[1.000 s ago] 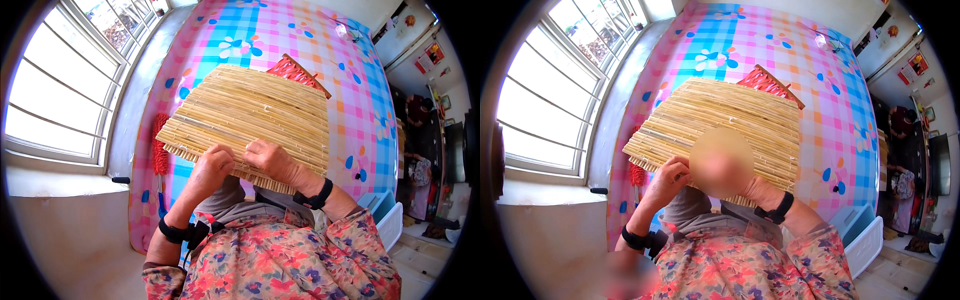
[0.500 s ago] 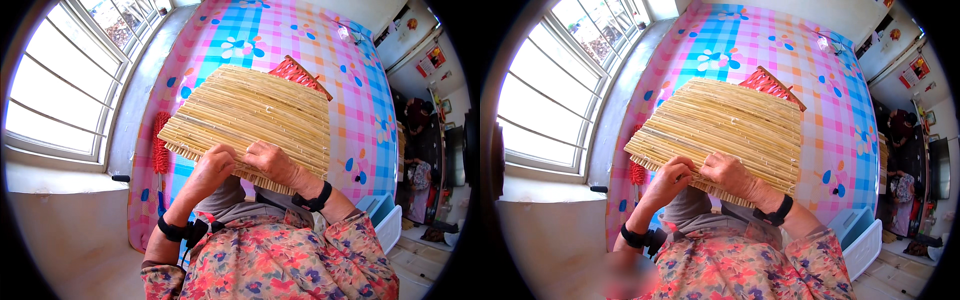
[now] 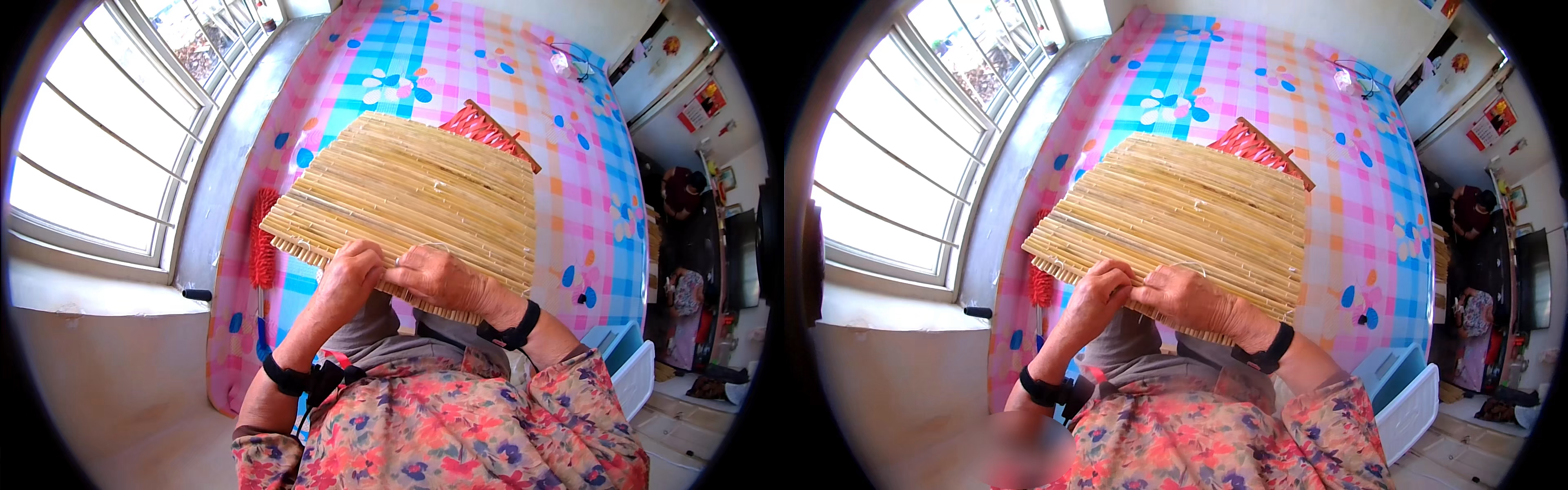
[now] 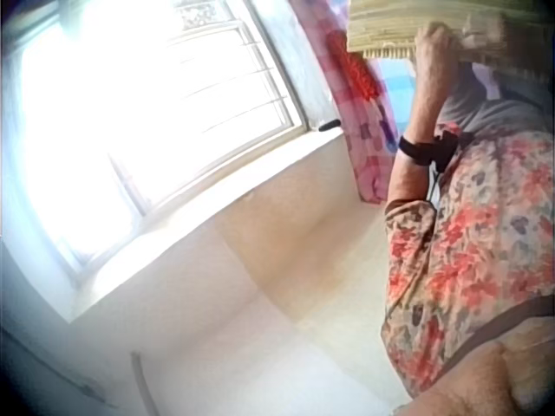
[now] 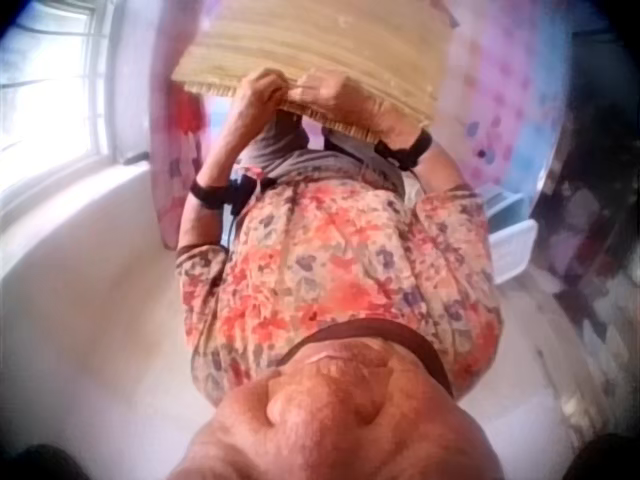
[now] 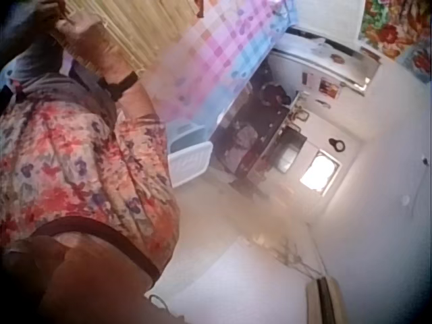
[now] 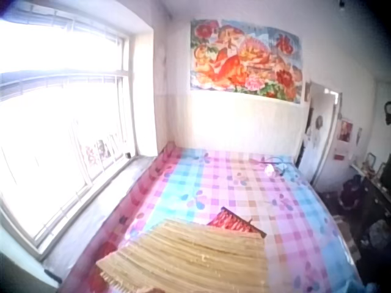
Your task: The person sews a length of white thread through a bamboo mat by hand, using a needle to weave the thread around the bamboo slats.
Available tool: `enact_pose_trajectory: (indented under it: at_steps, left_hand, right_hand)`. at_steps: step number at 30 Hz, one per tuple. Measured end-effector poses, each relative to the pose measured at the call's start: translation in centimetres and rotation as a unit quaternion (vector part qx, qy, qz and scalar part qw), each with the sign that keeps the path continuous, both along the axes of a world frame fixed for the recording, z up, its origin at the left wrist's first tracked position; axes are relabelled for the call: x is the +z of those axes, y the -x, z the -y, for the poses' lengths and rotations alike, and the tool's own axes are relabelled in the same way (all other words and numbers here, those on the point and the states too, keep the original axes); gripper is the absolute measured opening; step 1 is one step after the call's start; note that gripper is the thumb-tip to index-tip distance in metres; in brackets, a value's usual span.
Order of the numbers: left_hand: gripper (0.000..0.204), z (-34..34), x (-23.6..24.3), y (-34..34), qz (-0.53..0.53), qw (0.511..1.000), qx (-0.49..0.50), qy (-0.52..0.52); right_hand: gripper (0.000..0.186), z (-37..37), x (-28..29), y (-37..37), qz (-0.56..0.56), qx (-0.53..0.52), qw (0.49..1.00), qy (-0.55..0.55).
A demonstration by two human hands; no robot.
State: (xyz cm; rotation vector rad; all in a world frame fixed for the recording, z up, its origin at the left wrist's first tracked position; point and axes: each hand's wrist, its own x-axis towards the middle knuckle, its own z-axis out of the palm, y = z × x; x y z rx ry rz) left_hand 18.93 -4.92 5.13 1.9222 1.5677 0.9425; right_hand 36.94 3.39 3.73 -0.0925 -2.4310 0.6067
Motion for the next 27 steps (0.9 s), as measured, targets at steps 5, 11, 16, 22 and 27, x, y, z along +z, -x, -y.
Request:
enact_pose_trajectory:
  at_steps: [5, 11, 16, 22, 27]
  left_hand:
    - [0.005, -0.2, -0.5, -0.1, 0.008, 1.000, 0.008, -0.017]
    - [0.005, -0.1, -0.4, 0.1, -0.009, 1.000, 0.005, -0.014]
    - [0.004, -0.4, -0.7, -0.4, -0.006, 0.998, 0.029, -0.053]
    - [0.007, -0.3, -1.4, -0.8, -0.043, 0.995, 0.061, -0.073]
    - [0.009, -0.4, -1.2, -1.0, -0.055, 0.994, 0.059, -0.074]
  right_hand:
    - [0.016, -0.2, 0.5, -0.3, 0.072, 0.015, 0.995, -0.065]
    - [0.015, 0.3, 0.4, -0.7, 0.078, 0.003, 0.992, -0.102]
    - [0.009, 2.0, 1.9, -2.9, -0.057, 0.012, 0.978, 0.198]
    - [0.006, 3.1, 1.2, -11.2, -0.230, -0.101, 0.745, 0.618]
    - [0.008, 3.6, -0.2, -15.7, -0.257, -0.206, 0.722, 0.608]
